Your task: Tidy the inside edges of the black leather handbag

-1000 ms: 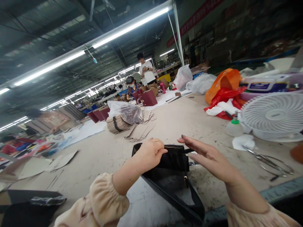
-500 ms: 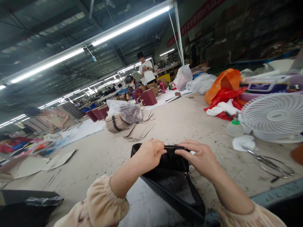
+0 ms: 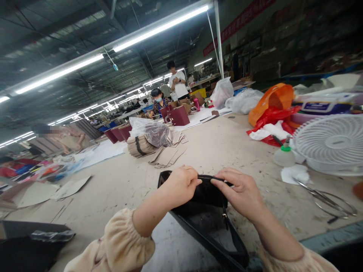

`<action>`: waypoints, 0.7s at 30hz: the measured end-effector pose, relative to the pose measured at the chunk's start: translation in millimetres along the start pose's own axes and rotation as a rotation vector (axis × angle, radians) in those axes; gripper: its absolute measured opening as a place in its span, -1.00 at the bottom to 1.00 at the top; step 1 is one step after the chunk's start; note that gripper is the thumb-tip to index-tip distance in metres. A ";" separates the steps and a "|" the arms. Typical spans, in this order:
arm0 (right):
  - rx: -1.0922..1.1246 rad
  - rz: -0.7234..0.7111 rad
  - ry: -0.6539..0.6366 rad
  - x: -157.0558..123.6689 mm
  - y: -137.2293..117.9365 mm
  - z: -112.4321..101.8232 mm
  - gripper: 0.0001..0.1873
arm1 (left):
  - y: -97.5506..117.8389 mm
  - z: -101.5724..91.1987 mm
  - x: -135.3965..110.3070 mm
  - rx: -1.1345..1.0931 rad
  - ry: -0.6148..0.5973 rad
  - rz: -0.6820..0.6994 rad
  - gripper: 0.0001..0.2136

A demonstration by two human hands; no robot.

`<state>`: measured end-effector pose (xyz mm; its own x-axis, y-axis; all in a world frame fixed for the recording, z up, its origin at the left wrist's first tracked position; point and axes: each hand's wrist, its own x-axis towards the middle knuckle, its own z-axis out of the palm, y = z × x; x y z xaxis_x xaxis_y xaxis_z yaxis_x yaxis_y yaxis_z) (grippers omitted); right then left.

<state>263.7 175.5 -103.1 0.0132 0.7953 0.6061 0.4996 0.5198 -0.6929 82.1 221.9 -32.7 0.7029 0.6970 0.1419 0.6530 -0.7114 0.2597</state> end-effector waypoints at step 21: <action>0.029 -0.106 -0.031 1.6 18.0 7.4 -0.81 | -7.0 -2.9 -6.1 -0.090 -0.028 0.113 -0.85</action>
<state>266.4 188.5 -117.5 -0.0655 0.7443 0.6646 0.4718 0.6100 -0.6366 72.4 222.9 -32.7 0.7791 0.6090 0.1491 0.5419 -0.7737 0.3283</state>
